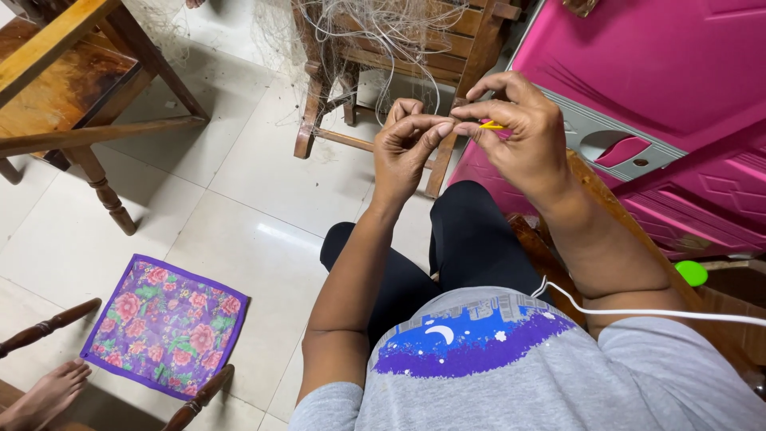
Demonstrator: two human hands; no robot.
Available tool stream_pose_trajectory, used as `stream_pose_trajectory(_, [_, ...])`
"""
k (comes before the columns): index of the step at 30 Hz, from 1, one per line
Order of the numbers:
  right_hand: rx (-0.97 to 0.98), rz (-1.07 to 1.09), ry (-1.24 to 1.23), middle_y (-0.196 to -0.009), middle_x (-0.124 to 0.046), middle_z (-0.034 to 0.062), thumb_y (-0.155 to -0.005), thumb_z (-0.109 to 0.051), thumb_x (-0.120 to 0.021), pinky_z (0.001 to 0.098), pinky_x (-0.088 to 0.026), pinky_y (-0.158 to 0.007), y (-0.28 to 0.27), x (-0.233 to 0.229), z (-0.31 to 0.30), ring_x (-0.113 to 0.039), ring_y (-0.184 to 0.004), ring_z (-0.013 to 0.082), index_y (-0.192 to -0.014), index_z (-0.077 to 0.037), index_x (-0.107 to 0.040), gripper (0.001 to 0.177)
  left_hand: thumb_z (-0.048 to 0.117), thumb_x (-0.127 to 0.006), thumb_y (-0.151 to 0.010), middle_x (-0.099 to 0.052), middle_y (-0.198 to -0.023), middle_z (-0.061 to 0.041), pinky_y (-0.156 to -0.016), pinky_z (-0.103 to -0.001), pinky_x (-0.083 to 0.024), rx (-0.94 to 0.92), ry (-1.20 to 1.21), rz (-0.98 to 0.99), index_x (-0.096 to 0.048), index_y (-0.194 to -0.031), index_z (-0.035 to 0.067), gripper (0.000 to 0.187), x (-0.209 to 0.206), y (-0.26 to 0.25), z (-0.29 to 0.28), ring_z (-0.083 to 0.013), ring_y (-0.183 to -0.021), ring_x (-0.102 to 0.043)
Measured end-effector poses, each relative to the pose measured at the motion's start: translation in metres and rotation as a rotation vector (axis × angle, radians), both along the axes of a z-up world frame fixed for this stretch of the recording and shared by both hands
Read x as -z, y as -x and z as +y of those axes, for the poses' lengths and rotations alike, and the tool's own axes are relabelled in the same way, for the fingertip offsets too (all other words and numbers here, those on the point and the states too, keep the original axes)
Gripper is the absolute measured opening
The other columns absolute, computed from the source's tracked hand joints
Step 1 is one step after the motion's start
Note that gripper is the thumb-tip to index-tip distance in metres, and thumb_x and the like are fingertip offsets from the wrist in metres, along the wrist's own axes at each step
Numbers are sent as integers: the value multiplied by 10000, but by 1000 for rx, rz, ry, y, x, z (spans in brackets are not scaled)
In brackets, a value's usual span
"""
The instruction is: Repairing a fishing net using scissors and a net needle to cut and knot threads.
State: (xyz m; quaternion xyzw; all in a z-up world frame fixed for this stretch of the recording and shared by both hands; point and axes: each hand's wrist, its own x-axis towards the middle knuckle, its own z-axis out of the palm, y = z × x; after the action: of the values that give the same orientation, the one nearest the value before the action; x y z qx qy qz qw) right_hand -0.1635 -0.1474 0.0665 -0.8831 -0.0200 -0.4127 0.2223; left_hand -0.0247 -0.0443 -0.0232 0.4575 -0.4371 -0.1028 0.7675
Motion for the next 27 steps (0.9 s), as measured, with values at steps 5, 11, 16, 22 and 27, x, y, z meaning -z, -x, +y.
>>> stream_pose_trajectory(5, [-17, -32, 39, -1031, -697, 176, -951, 110, -849, 371, -572, -828, -3, -3, 1, -692, -917, 283, -981, 48, -762, 111, 228, -762, -959, -463, -959, 20, -953, -245, -411, 9, 7, -1, -787, -1050, 173, 109, 2, -1, -1, -124, -1009, -471])
stream_pose_trajectory(11, [-242, -4, -499, -1169, -702, 217, -1043, 68, -661, 315, -647, -870, -26, 8, -11, -704, -1059, 253, -997, 17, -638, 72, 204, -648, -1032, -600, -1011, 1, -757, -227, -551, 124, 64, 144, -672, -1031, 107, 100, -3, 1, 0, -80, -904, -598])
stream_pose_trajectory(16, [-414, 52, -503, -1296, -667, 241, -1101, -139, -562, 296, -488, -862, -45, 29, -20, -567, -972, 204, -1038, -80, -549, 87, 88, -671, -1001, -547, -982, -26, -721, -222, -560, 235, 171, 313, -482, -1122, 133, 229, 9, -4, -7, -92, -774, -576])
stream_pose_trajectory(22, [-281, -78, -296, -952, -742, 147, -1090, -90, -609, 294, -491, -654, -47, 37, -21, -581, -650, 153, -970, -13, -624, 143, 109, -666, -1046, -612, -892, -42, -665, -197, -470, 176, 161, 310, -496, -1395, 34, 395, 17, -15, -10, -101, -774, -694])
stream_pose_trajectory(27, [-218, -97, -245, -870, -737, 128, -1069, -71, -654, 333, -546, -709, -38, 44, -22, -681, -709, 209, -968, -13, -659, 117, 127, -693, -1030, -636, -780, -32, -561, -160, -390, 72, 98, 317, -682, -1316, 10, 309, 16, -11, -12, -89, -722, -679])
